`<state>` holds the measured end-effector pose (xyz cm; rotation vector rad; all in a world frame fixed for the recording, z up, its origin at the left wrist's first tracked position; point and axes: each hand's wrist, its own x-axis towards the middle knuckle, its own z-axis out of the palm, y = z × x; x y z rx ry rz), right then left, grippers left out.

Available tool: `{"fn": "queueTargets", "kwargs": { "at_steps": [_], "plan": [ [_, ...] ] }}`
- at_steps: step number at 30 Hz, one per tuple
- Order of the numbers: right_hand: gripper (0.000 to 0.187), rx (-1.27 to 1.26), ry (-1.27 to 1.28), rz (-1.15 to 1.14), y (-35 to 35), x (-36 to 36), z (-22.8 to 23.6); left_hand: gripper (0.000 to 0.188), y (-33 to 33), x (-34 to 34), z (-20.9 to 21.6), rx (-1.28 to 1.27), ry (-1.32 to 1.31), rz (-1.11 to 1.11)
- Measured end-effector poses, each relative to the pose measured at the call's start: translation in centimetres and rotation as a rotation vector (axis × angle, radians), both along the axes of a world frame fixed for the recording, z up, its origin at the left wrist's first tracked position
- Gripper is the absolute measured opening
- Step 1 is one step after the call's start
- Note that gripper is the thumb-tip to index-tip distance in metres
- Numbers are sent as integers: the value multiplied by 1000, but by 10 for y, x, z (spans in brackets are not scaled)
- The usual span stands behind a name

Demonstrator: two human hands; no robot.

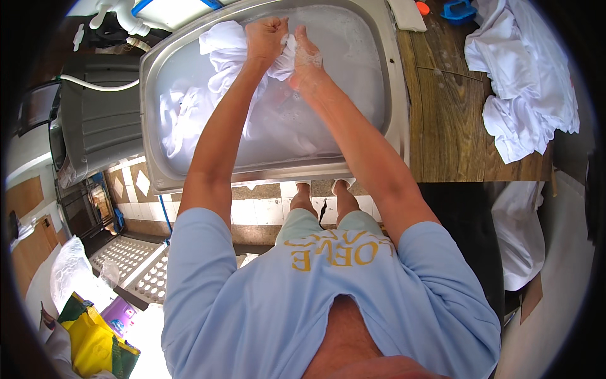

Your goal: The person washes white garments by hand in a sink filled with soapy water, rubbing the fabric together and rinsing them before placing them into a washing machine.

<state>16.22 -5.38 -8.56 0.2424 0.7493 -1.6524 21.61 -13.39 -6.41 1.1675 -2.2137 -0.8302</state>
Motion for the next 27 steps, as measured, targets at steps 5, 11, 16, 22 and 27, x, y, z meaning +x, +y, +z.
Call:
{"fn": "queueTargets", "kwargs": {
  "at_steps": [5, 11, 16, 22, 27],
  "plan": [
    [42, -537, -30, 112, 9, -29, -41, 21, 60, -20, 6, -414, 502, -346],
    [52, -20, 39, -23, 1, -4, 0, 23, 5, -5, -5, -132, 171, -79],
    [56, -492, -110, 173, 21, -30, -19, 15, 77, -21, -1, -407, 372, -332],
    [52, -70, 39, 12, 6, -19, 16, 41, -4, 13, -15, 209, 475, 50],
    [26, 100, 919, -4, 5, -54, -12, 41, 16, 20, -16, 65, 201, 16]
  ]
}}
